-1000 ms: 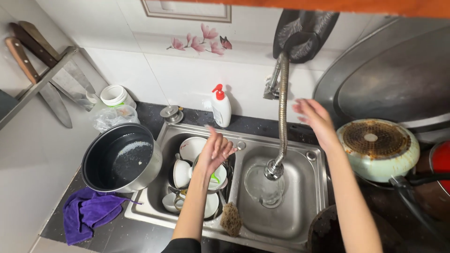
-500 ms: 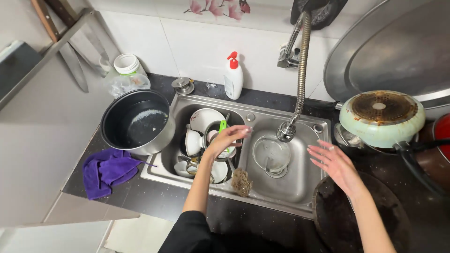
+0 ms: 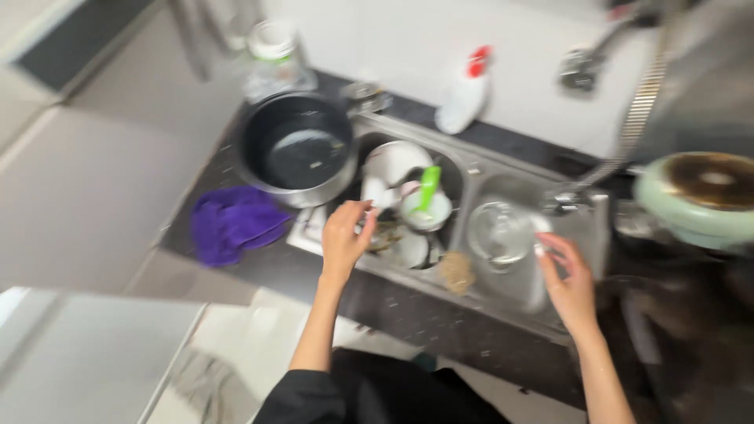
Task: Rinse and boil cut potato strips as part of preparing french fries.
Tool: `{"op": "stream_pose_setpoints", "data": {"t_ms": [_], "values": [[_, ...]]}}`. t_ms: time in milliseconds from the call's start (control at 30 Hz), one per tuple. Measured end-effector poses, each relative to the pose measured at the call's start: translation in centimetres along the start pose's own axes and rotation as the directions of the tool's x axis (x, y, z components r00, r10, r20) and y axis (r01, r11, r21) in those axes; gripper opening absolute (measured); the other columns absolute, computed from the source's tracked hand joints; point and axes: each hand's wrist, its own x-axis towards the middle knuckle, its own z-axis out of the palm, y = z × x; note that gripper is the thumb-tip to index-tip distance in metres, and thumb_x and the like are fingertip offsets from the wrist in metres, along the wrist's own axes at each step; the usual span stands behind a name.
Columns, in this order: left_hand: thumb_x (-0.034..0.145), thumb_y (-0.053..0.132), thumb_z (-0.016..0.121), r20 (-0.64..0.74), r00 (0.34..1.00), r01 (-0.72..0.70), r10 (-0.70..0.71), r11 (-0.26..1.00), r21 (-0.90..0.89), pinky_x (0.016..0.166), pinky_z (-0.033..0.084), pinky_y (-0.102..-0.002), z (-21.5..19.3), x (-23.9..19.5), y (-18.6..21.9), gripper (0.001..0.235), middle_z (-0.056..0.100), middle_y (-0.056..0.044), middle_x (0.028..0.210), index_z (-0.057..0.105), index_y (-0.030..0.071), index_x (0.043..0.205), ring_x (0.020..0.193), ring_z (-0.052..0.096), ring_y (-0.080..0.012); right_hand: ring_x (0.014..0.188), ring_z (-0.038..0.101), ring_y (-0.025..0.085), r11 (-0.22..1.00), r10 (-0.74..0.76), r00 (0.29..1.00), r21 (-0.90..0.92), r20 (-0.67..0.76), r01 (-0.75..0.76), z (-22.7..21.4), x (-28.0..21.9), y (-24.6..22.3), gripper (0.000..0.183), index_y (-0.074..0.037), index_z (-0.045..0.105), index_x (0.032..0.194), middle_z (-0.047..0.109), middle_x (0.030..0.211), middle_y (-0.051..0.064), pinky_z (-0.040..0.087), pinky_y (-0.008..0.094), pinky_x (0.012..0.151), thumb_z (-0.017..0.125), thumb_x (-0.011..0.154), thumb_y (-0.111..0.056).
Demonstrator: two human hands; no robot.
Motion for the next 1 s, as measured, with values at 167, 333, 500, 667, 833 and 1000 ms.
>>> {"op": "stream_pose_setpoints", "data": {"t_ms": [167, 333, 500, 667, 833, 1000], "values": [[0.091, 0.042, 0.072, -0.407, 0.772, 0.606, -0.488, 0.759, 0.238, 0.103, 0.044, -0.055, -7.5, -5.3, -15.0, 0.053, 0.056, -0.019, 0.133, 0.062, 0.009, 0.131, 0.126, 0.051, -0.0402, 0.117, 0.067, 0.015, 0.81, 0.255, 0.961, 0.521, 0.102, -0.27, 14.0, 1.8, -8.8, 0.024, -0.004, 0.063, 0.126, 0.071, 0.124, 0.006, 0.052, 0.032, 0.098, 0.055, 0.108, -0.019], [0.082, 0.053, 0.068, -0.319, 0.889, 0.455, -0.329, 0.717, 0.527, 0.109, 0.024, -0.072, -9.1, -4.9, -25.4, 0.079, 0.036, -0.032, 0.149, 0.052, 0.005, 0.143, 0.144, 0.023, -0.0534, 0.113, 0.068, 0.017, 0.729, 0.245, 0.894, 0.537, 0.374, -0.425, 27.9, 2.6, -16.1, 0.029, -0.005, 0.064, 0.125, 0.073, 0.121, 0.008, 0.052, 0.033, 0.093, 0.053, 0.105, -0.022], [0.094, 0.025, 0.059, -0.286, 0.892, 0.45, -0.351, 0.758, 0.473, 0.12, 0.031, -0.061, -9.5, -5.1, -31.7, 0.048, 0.049, -0.021, 0.147, 0.057, 0.008, 0.139, 0.142, 0.041, -0.0434, 0.115, 0.069, 0.018, 0.691, 0.26, 0.785, 0.46, 0.562, -0.558, 34.2, 2.8, -21.1, 0.034, -0.007, 0.065, 0.126, 0.074, 0.121, 0.009, 0.054, 0.034, 0.093, 0.054, 0.101, -0.026], [0.106, 0.026, 0.055, -0.334, 0.587, 0.634, -0.737, 0.676, -0.375, 0.085, 0.053, -0.037, -17.4, -3.0, -26.0, 0.033, 0.073, -0.017, 0.103, 0.062, -0.001, 0.125, 0.094, 0.067, -0.0288, 0.134, 0.051, 0.018, 0.549, 0.382, 0.686, 0.446, 0.619, -0.707, 41.0, 4.6, -25.7, 0.055, -0.019, 0.045, 0.153, 0.053, 0.145, 0.004, 0.048, 0.047, 0.1, 0.049, 0.103, -0.042], [0.105, 0.035, 0.056, -0.084, 0.578, 0.498, -0.812, 0.433, -0.752, 0.076, 0.051, -0.029, -18.9, -0.8, -22.0, 0.041, 0.073, -0.007, 0.092, 0.069, -0.003, 0.114, 0.081, 0.062, -0.0098, 0.134, 0.049, 0.014, 0.363, 0.437, 0.742, 0.655, 0.508, -0.662, 49.5, 6.1, -32.4, 0.06, -0.024, 0.042, 0.157, 0.047, 0.152, 0.0, 0.041, 0.04, 0.1, 0.052, 0.102, -0.045], [0.104, 0.043, 0.054, -0.041, 0.511, 0.565, -0.858, 0.372, -0.737, 0.062, 0.048, -0.031, -20.0, 1.4, -19.3, 0.052, 0.068, -0.004, 0.072, 0.075, -0.004, 0.092, 0.065, 0.055, -0.0077, 0.09, 0.061, 0.011, 0.27, 0.681, 0.691, 0.793, 0.244, -0.546, 55.1, 6.2, -30.3, 0.049, 0.003, 0.073, 0.117, 0.073, 0.105, 0.009, 0.049, 0.027, 0.082, 0.057, 0.104, -0.042]]}}
